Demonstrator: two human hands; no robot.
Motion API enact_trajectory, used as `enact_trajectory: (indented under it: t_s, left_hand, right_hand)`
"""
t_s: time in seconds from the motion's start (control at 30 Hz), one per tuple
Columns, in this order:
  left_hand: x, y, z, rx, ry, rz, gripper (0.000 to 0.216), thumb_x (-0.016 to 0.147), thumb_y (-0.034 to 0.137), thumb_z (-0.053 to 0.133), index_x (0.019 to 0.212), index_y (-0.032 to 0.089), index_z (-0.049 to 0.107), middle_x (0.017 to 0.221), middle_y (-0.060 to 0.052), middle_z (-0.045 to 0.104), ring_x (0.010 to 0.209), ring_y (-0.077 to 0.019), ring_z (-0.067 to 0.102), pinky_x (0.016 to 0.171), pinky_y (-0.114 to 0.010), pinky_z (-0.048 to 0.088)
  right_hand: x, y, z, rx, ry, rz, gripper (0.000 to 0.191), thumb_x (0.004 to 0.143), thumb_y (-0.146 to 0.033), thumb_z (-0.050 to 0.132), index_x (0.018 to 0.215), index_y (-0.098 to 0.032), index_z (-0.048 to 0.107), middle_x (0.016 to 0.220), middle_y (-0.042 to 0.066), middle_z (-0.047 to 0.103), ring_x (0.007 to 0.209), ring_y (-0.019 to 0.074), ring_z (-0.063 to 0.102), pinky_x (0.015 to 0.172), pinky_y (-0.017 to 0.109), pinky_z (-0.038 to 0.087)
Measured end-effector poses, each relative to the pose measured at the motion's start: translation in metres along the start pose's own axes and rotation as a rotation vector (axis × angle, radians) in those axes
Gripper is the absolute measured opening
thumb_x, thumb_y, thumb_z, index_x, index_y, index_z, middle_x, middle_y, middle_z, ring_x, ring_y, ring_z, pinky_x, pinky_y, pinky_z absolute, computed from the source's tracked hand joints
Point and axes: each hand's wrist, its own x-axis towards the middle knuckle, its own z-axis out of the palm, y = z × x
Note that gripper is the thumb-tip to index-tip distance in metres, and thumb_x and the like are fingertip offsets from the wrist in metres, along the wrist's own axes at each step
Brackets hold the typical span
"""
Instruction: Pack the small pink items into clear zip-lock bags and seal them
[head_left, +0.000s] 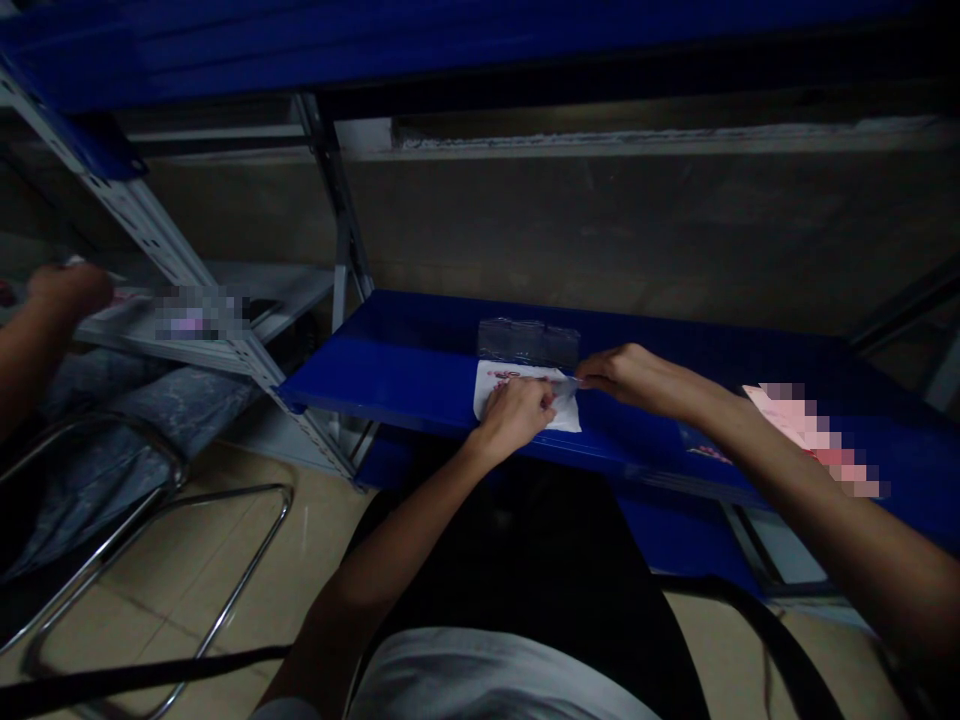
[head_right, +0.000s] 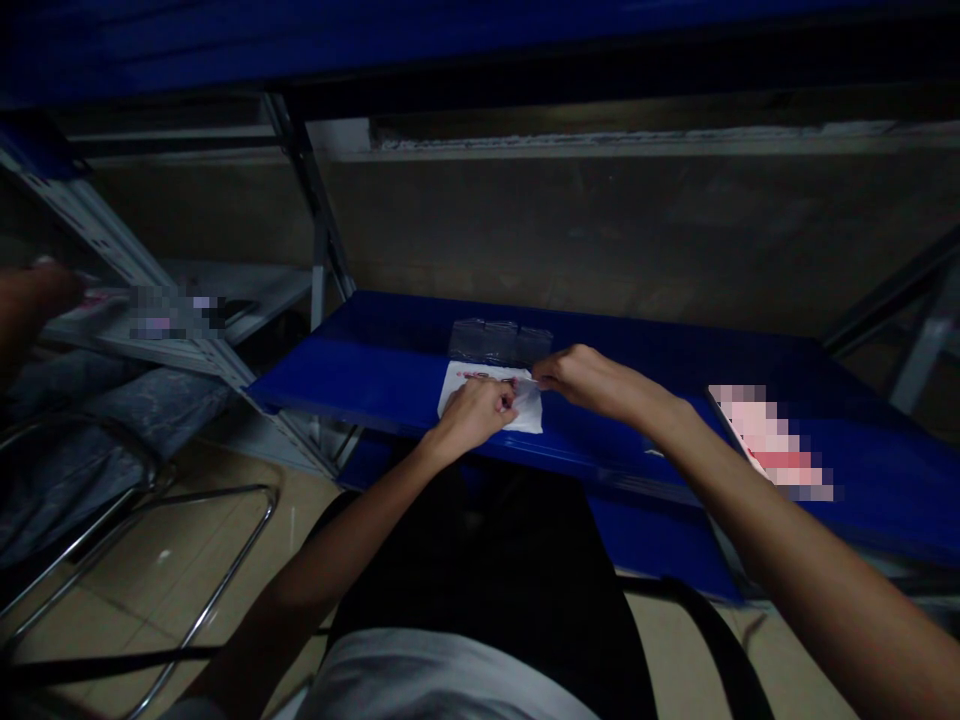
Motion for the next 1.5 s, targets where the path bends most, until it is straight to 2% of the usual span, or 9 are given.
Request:
enact_trajectory:
  t_s: [0.27,0.47,0.8,0.93,1.1,1.23,1.33,1.5]
  left_hand:
    - [0.0,-0.002,0.0,0.017,-0.009,0.002,0.017,0.088,0.024,0.066,0.1,0.021,0.077,0.096,-0.007,0.076,0.093,-0.0223,0.071,0.088,-0.036,0.055]
    - [0.001,-0.004,-0.002,0.008,-0.005,-0.001,0.016,0.087,0.025,0.066,0.098,0.021,0.077,0.095,-0.007,0.076,0.09,-0.0218,0.071,0.084,-0.034,0.056]
    - [0.002,-0.006,-0.008,-0.069,-0.02,0.009,0.017,0.087,0.028,0.067,0.098,0.02,0.077,0.092,-0.009,0.076,0.084,-0.0234,0.07,0.079,-0.034,0.054]
    - [0.002,-0.008,-0.011,-0.109,-0.003,0.012,0.026,0.088,0.034,0.068,0.108,0.019,0.075,0.09,-0.008,0.076,0.086,-0.0231,0.071,0.082,-0.032,0.053]
    - [0.007,-0.015,-0.01,-0.214,0.016,0.035,0.044,0.089,0.036,0.071,0.128,0.016,0.067,0.095,-0.008,0.075,0.09,-0.0208,0.07,0.085,-0.031,0.052]
    - [0.012,-0.022,-0.005,-0.294,0.032,0.027,0.045,0.088,0.037,0.072,0.127,0.015,0.068,0.094,-0.007,0.075,0.087,-0.0193,0.069,0.084,-0.03,0.052]
    - [0.012,-0.026,-0.007,-0.305,0.072,0.002,0.042,0.088,0.037,0.073,0.124,0.016,0.07,0.097,-0.008,0.075,0.089,-0.0185,0.069,0.085,-0.03,0.051]
    - [0.008,-0.025,-0.031,-0.291,0.015,0.054,0.038,0.086,0.043,0.074,0.113,0.016,0.076,0.099,-0.009,0.076,0.091,-0.02,0.069,0.084,-0.03,0.051]
  right_hand:
    - [0.007,0.003,-0.009,0.002,-0.11,-0.049,0.021,0.092,-0.018,0.061,0.104,-0.023,0.077,0.099,0.005,0.079,0.085,0.0206,0.074,0.072,0.028,0.052]
    - [0.012,-0.004,-0.014,-0.024,-0.123,-0.009,0.02,0.092,-0.017,0.059,0.102,-0.022,0.076,0.096,0.005,0.079,0.084,0.0206,0.074,0.073,0.028,0.051]
    - [0.01,-0.004,-0.015,0.146,0.02,0.203,0.017,0.086,-0.031,0.071,0.101,-0.027,0.079,0.098,0.002,0.08,0.089,0.0243,0.075,0.079,0.033,0.053]
    - [-0.002,-0.001,-0.012,0.204,0.142,0.319,0.02,0.088,-0.039,0.07,0.1,-0.026,0.079,0.097,0.003,0.08,0.088,0.0254,0.074,0.078,0.035,0.054]
    - [-0.021,0.004,0.018,0.442,0.401,0.505,0.035,0.085,-0.054,0.072,0.098,-0.021,0.074,0.089,0.007,0.077,0.076,0.0247,0.072,0.068,0.036,0.056]
    - [-0.027,-0.002,0.039,0.58,0.551,0.596,0.042,0.077,-0.059,0.078,0.093,-0.021,0.072,0.085,0.008,0.076,0.073,0.0247,0.071,0.064,0.036,0.056]
    - [-0.03,-0.01,0.042,0.678,0.645,0.642,0.043,0.072,-0.059,0.082,0.09,-0.021,0.07,0.08,0.007,0.075,0.073,0.025,0.071,0.061,0.035,0.055]
    - [-0.035,-0.013,0.04,0.829,0.788,0.674,0.037,0.071,-0.052,0.084,0.088,-0.023,0.068,0.078,0.005,0.073,0.074,0.0242,0.073,0.065,0.036,0.06]
